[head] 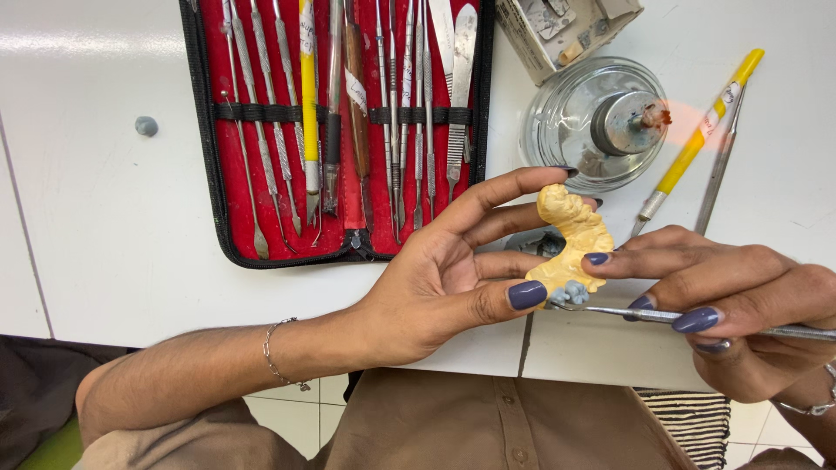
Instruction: The person holds a yellow denture model in one hand and uses heated waxing instruments over an alcohol lamp to shape and build up blue wax on the teeth of the model, repeatedly warming the tool tip in the flame and carving the wax, turning the model to work different areas.
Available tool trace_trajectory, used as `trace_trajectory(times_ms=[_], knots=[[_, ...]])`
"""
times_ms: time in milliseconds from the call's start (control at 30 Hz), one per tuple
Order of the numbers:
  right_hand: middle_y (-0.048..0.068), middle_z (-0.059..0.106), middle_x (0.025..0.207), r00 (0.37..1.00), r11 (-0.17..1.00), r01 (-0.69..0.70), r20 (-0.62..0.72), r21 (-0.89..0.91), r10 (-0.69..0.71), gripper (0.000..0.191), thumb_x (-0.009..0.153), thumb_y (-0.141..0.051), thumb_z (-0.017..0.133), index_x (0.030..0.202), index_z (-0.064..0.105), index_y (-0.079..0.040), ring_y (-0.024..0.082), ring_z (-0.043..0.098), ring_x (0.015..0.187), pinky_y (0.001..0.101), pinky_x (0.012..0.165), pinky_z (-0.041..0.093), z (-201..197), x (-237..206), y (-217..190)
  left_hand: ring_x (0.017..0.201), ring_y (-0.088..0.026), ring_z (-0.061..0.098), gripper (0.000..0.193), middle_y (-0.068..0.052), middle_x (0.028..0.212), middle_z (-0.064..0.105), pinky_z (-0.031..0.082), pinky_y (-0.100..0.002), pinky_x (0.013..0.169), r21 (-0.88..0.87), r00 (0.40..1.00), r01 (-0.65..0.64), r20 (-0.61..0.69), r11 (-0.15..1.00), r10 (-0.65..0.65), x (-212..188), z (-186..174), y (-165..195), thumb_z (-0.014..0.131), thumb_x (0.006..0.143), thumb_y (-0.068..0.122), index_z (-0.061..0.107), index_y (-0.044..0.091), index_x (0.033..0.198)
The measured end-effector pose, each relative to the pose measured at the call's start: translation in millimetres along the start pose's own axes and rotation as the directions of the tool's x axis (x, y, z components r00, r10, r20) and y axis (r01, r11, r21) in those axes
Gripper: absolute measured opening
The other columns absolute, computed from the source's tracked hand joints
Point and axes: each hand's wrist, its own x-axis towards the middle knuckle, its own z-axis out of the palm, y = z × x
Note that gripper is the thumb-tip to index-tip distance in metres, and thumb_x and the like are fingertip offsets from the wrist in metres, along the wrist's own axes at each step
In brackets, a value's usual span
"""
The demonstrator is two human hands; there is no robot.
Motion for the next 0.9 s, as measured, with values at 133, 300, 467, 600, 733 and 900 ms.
trace_trajectory(times_ms=[133,300,467,600,733,900], knots=[[0.0,0.064,0.107,1.0,1.0,-0.008,-0.006,0.006,0.008,0.014,0.108,-0.022,0.05,0.12,0.044,-0.02,0.037,0.074,0.112,0.0538,0.101,0.062,0.9,-1.0,-0.9,0.141,-0.024,0.051,0.084,-0.019,0.164,0.035,0.049,-0.038,0.125,0.001,1.0,-0.005,-0.001,1.0,0.005,-2.8,-1.6,-3.1,0.074,0.102,0.013,0.022,0.007,0.168],[0.0,0.065,0.107,1.0,1.0,-0.022,-0.011,-0.008,0.022,0.014,0.108,-0.022,0.05,0.12,0.044,-0.021,0.037,0.075,0.112,0.0543,0.101,0.062,2.7,-1.3,-0.2,0.138,-0.023,0.05,0.082,-0.019,0.16,0.034,0.049,-0.038,0.122,-0.001,1.0,-0.03,0.002,1.0,0.03,-3.4,-2.4,-5.5,0.074,0.103,0.014,0.022,0.006,0.166],[0.0,0.062,0.108,1.0,1.0,-0.012,0.002,-0.002,0.012,0.014,0.108,-0.021,0.05,0.12,0.043,-0.02,0.039,0.074,0.111,0.0558,0.1,0.062,1.7,-2.2,0.7,0.143,-0.022,0.05,0.082,-0.02,0.164,0.033,0.049,-0.037,0.123,-0.009,1.0,-0.019,0.009,1.0,0.02,-4.2,-3.9,-5.8,0.074,0.103,0.015,0.022,0.006,0.166],[-0.001,0.061,0.108,1.0,1.0,-0.018,-0.01,0.007,0.018,0.014,0.109,-0.023,0.049,0.121,0.042,-0.02,0.039,0.074,0.111,0.0564,0.101,0.061,2.7,-4.3,2.6,0.141,-0.023,0.051,0.082,-0.02,0.162,0.033,0.049,-0.037,0.122,-0.001,1.0,-0.018,0.007,1.0,0.018,-3.6,-4.3,-5.5,0.074,0.103,0.015,0.022,0.005,0.165],[-0.001,0.062,0.106,1.0,1.0,-0.015,-0.005,-0.016,0.015,0.015,0.108,-0.025,0.049,0.121,0.043,-0.021,0.039,0.074,0.111,0.0573,0.102,0.06,3.0,-6.3,3.7,0.143,-0.022,0.049,0.08,-0.019,0.163,0.032,0.049,-0.037,0.122,0.007,1.0,-0.025,0.006,1.0,0.025,-3.4,-4.6,-5.9,0.074,0.103,0.014,0.023,0.005,0.164],[-0.001,0.062,0.106,1.0,0.999,-0.031,-0.004,-0.038,0.031,0.016,0.108,-0.025,0.049,0.122,0.042,-0.02,0.04,0.074,0.112,0.0566,0.103,0.06,4.7,-6.7,2.2,0.138,-0.022,0.052,0.08,-0.019,0.161,0.034,0.05,-0.037,0.122,0.008,1.0,-0.023,0.005,1.0,0.023,-3.8,-5.8,-7.2,0.074,0.103,0.013,0.023,0.006,0.164]])
